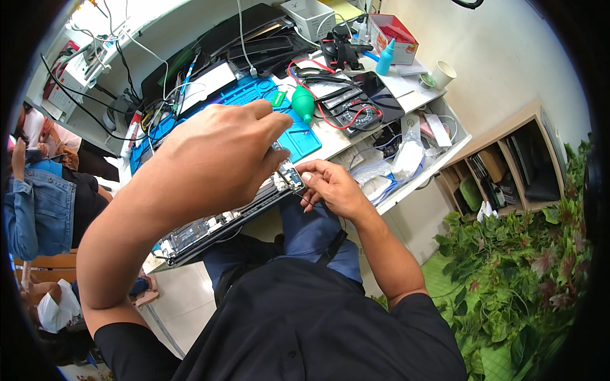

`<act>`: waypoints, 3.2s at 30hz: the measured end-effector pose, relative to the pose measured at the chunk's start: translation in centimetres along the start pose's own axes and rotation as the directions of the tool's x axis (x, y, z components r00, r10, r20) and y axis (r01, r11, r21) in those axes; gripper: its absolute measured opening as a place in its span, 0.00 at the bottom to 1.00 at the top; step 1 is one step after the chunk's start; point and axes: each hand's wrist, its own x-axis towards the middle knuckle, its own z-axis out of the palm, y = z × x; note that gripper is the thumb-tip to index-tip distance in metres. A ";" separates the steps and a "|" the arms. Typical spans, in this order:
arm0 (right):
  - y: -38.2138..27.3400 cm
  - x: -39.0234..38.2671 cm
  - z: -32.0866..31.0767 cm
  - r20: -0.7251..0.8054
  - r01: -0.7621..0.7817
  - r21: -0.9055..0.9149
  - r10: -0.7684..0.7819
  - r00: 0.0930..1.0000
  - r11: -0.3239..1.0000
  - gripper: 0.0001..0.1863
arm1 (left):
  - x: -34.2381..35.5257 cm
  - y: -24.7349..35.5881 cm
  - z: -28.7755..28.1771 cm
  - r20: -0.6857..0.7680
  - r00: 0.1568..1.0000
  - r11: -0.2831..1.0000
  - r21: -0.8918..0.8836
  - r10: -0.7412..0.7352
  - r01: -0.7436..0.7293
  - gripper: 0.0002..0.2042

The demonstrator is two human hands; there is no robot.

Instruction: The person uses a screwdriver to work on the internal components of a disassembled electronic device, then sets it aside. They proceed to handle a notepad, tear off a sheet, and write on it with a pen while standing at a cluttered workbench.

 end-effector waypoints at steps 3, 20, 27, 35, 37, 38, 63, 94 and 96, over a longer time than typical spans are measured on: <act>0.1 0.2 -0.1 0.006 -0.002 -0.001 0.002 1.000 1.000 0.19 | 0.0 0.2 -0.5 -0.010 0.996 0.990 -0.110 0.086 -0.086 0.17; 0.0 0.1 0.1 -0.030 0.002 0.002 -0.001 1.000 1.000 0.18 | 1.3 -1.3 0.2 -0.057 0.949 0.949 -0.042 0.311 -0.314 0.14; 0.1 0.1 0.2 -0.048 0.012 0.010 -0.011 0.999 1.000 0.18 | 2.3 0.8 -1.5 0.271 0.944 0.971 0.193 -0.190 0.140 0.13; 0.0 0.7 0.6 -0.046 -0.008 0.022 0.009 0.999 1.000 0.19 | 1.0 -0.9 -0.6 0.115 0.970 0.970 0.090 0.213 -0.224 0.11; 0.3 0.5 0.1 -0.072 -0.007 0.003 0.008 0.997 1.000 0.19 | -0.4 -2.4 -1.3 -0.087 0.976 0.979 0.030 0.202 -0.200 0.11; 0.4 0.3 -0.3 -0.078 -0.004 -0.003 0.004 0.997 1.000 0.19 | -1.3 -3.4 -3.0 -0.179 0.966 0.982 0.012 0.188 -0.189 0.16; -1.3 3.3 4.6 0.138 -0.087 0.290 0.049 0.989 0.953 0.25 | -34.7 -5.0 17.7 0.153 0.206 -0.148 -0.988 -0.967 0.040 0.22; -3.5 -17.5 -0.4 -0.400 0.535 0.589 -0.356 0.844 0.606 0.37 | -22.5 -15.7 9.0 -0.048 0.580 0.326 -0.863 -0.813 0.386 0.19; -4.6 -20.5 -1.0 -0.427 0.623 0.452 -0.458 0.780 0.639 0.37 | -23.0 -20.6 10.9 -0.178 0.575 0.520 -0.686 -0.799 0.510 0.20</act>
